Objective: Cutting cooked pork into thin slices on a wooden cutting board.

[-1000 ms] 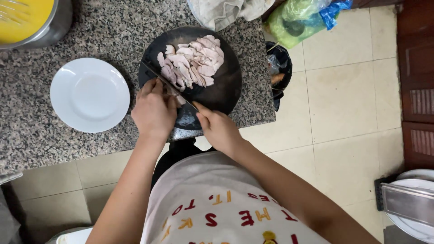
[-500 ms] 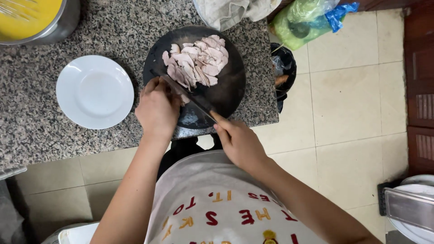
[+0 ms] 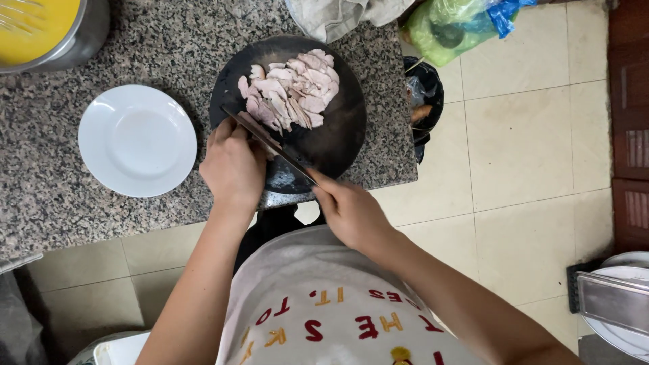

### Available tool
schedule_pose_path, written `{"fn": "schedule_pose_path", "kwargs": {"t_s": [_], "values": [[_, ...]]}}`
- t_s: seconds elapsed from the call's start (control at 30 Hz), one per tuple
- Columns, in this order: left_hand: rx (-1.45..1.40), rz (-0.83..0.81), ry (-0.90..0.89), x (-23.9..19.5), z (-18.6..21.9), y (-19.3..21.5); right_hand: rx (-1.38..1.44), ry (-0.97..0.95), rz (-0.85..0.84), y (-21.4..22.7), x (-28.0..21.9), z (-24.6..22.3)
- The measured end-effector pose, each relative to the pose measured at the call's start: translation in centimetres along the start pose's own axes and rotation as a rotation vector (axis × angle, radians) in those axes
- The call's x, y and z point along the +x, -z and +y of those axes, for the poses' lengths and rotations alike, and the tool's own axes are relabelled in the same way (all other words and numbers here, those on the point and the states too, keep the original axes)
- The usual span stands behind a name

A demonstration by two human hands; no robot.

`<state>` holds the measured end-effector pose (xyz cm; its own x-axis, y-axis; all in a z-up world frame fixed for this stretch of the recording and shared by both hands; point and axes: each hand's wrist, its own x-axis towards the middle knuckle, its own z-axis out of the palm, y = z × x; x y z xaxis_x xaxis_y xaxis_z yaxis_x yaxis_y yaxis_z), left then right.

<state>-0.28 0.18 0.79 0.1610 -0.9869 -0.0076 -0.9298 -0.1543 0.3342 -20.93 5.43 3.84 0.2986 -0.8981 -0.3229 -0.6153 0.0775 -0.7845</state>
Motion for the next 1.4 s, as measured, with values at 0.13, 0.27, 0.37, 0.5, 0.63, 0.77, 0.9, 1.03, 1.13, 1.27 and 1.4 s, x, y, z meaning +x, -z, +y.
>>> {"fn": "schedule_pose_path", "kwargs": {"t_s": [0.13, 0.27, 0.37, 0.5, 0.63, 0.77, 0.9, 1.03, 1.13, 1.27, 1.4], "values": [[0.021, 0.028, -0.024, -0.2, -0.6, -1.0, 0.014, 0.094, 0.067, -2.8, 5.3, -1.1], [-0.043, -0.031, 0.025, -0.2, -0.2, -0.2, 0.036, 0.14, 0.067, -3.1, 6.4, -1.6], [-0.068, -0.034, 0.029, -0.4, -0.2, 0.2, 0.048, 0.053, 0.017, -1.6, 3.1, -1.0], [-0.073, 0.038, -0.061, -1.0, -0.7, -0.7, 0.01, -0.12, -0.085, 0.1, 0.2, -0.4], [-0.085, -0.037, -0.002, -0.4, -0.6, 0.2, 0.062, -0.057, -0.015, -2.4, 4.9, -1.1], [-0.129, -0.032, 0.009, -0.6, -0.5, 0.6, 0.091, 0.087, 0.024, -3.6, 6.3, -0.3], [-0.139, 0.018, -0.008, -1.1, -0.9, -0.6, 0.069, -0.03, -0.083, -0.3, 1.6, 0.2], [-0.103, -0.013, -0.026, -1.0, -1.1, -0.3, 0.023, -0.115, -0.09, -1.3, 2.8, 0.3], [-0.139, -0.076, -0.023, -0.5, -1.3, 0.4, 0.102, -0.029, -0.016, -3.0, 6.0, -0.4], [-0.119, -0.045, 0.004, -0.7, -0.7, 0.5, 0.061, -0.008, -0.004, -2.2, 5.2, -1.2], [-0.108, -0.053, 0.035, -0.9, -0.3, 0.7, 0.102, 0.01, -0.067, -1.0, 0.9, 2.8]]}}
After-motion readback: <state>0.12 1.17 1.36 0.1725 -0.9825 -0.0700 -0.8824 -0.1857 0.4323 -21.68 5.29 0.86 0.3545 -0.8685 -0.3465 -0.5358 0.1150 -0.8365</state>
